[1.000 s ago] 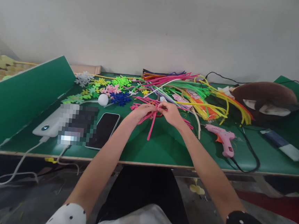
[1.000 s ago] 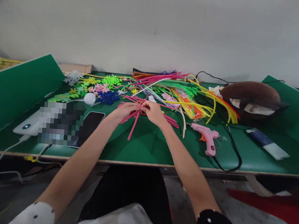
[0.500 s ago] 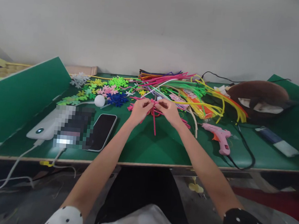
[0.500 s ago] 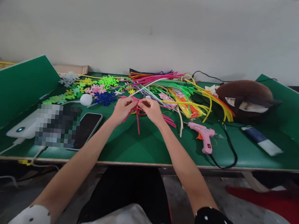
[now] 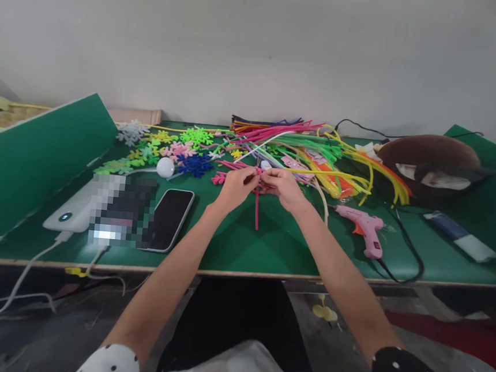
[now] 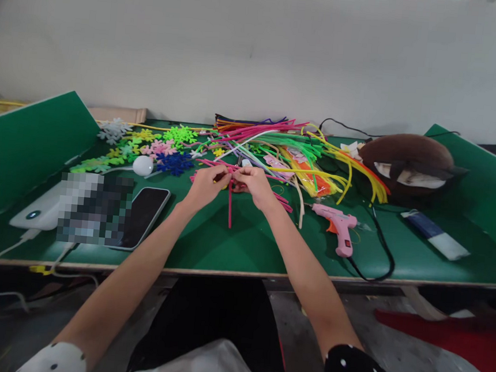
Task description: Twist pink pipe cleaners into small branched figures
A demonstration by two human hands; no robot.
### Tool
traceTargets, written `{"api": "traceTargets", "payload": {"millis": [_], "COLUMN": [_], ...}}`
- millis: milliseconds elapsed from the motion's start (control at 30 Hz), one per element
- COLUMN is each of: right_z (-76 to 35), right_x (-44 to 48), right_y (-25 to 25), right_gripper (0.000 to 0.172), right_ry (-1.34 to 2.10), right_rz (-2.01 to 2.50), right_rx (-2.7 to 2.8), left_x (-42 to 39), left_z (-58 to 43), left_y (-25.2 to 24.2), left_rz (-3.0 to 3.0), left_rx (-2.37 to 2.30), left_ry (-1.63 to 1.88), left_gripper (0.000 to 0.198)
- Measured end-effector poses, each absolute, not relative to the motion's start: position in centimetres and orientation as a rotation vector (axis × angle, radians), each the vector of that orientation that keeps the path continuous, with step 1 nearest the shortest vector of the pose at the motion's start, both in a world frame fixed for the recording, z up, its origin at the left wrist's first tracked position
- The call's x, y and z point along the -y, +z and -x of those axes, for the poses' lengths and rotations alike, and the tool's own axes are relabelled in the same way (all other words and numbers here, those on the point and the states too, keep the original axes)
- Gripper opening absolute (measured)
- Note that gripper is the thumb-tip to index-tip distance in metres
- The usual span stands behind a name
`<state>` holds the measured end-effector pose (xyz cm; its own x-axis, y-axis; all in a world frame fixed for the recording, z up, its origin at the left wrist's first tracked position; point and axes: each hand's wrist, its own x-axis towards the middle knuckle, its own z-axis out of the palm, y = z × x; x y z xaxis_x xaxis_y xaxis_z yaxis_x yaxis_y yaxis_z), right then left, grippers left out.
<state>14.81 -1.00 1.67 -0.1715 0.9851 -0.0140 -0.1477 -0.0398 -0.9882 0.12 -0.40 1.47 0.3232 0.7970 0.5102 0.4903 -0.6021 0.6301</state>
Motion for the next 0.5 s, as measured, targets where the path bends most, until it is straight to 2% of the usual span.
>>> {"api": "traceTargets", "payload": {"millis": [167,267,333,400,500], "right_z": [-14.88,-14.56,-14.28,-14.08,-14.03], "right_x": [0.85,0.81,0.91,1.11,1.41], "right_y": [1.48,1.23,1.10,1.03,1.02], "right_gripper": [0.011,0.008,0.006,0.006,0.015], "right_ry": [1.397,1.270,1.110,0.857,0.482], "right_rz": [1.106,1.069,0.996,0.923,0.834], "right_rx": [1.191,1.306,1.454,1.625,1.817], "left_x": [0.41,0.15,-0.01,-0.09,-0.06], "left_z": [-0.51,-0.58,-0.39,-0.06,0.28], "left_y": [1.33,1.17,1.28,1.58,2.13], "left_rz": [-2.081,-1.670,-1.266,-0.930,-0.680], "left_rx": [-1.095,-1.016,-0.939,-0.830,-0.706], "left_ry": [1.085,1.078,0.994,0.763,0.661], "left_gripper": [0.020,0.023,0.024,0.027,0.030]}}
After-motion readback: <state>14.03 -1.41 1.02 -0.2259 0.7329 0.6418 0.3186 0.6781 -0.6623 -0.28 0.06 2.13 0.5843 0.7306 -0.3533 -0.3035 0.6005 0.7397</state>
